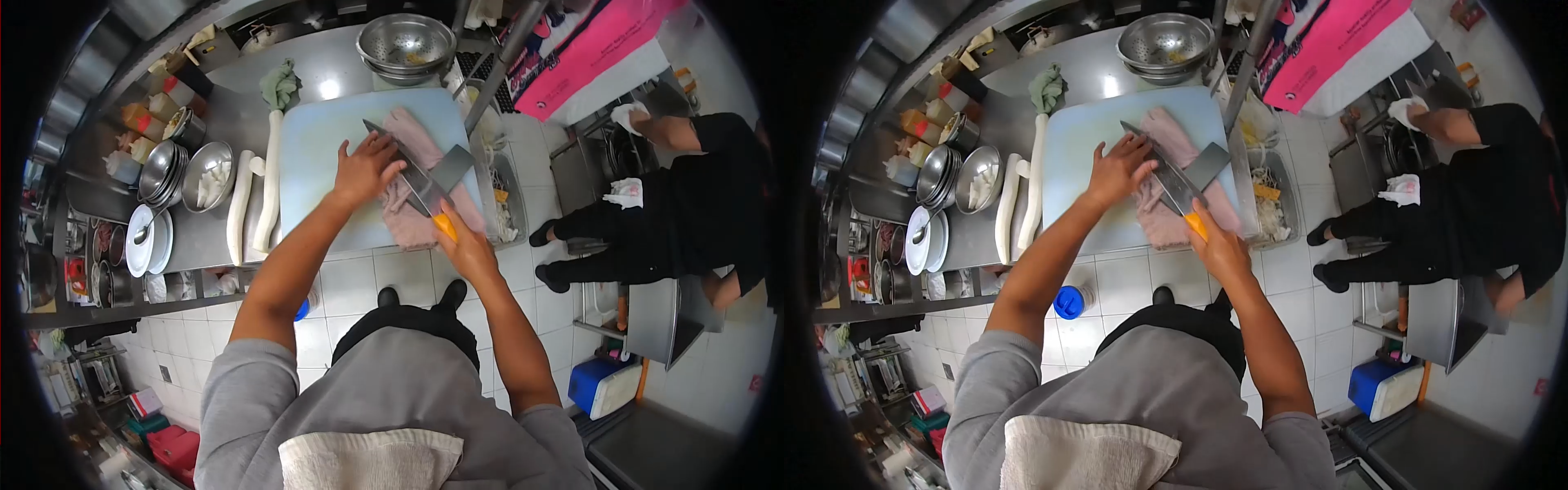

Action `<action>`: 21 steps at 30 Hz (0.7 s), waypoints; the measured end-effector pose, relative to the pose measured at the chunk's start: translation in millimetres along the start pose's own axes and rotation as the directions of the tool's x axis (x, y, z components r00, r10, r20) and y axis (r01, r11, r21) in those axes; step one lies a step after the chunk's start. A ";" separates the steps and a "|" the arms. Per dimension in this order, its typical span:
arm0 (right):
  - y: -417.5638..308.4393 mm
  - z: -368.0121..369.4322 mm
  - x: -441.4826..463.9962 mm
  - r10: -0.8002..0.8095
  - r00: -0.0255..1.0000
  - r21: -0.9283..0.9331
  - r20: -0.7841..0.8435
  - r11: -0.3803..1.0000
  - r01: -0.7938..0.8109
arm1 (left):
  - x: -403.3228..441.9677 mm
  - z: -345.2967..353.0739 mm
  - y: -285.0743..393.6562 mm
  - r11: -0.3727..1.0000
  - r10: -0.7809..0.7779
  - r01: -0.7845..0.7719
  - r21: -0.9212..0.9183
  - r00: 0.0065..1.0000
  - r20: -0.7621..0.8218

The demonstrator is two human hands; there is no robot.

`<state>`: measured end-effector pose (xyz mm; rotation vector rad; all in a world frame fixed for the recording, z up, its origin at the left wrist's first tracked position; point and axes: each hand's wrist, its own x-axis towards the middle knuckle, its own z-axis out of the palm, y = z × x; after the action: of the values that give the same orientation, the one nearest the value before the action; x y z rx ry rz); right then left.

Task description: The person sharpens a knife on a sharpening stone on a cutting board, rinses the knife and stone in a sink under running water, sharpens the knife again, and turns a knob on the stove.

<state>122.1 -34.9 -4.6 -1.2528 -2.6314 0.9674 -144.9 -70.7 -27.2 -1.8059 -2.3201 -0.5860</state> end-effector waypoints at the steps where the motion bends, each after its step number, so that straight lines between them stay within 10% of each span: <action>1: 0.5 -2.6 -10.3 0.044 0.999 0.003 0.020 0.999 -0.044 | -13.1 3.7 10.5 0.998 0.066 -0.065 0.015 0.997 -0.038; 5: 46.8 -1.6 -119.8 0.032 0.999 0.059 0.037 0.998 -0.034 | -92.0 -11.9 81.0 0.985 0.162 -0.162 -0.050 0.987 -0.012; 14: -6.8 -0.3 16.1 -0.052 0.998 -0.068 0.017 0.996 0.053 | -6.0 -2.6 -4.1 0.995 -0.090 0.091 -0.034 0.995 0.047; 21: 39.6 -1.8 -110.6 0.006 1.000 0.051 0.026 0.999 -0.008 | -90.5 -19.4 77.5 0.988 0.114 -0.113 -0.105 0.993 0.001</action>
<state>223.0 -95.2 -4.0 -1.2476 -2.6056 1.0511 -49.1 -144.0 -24.1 -1.9731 -2.2109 -0.6971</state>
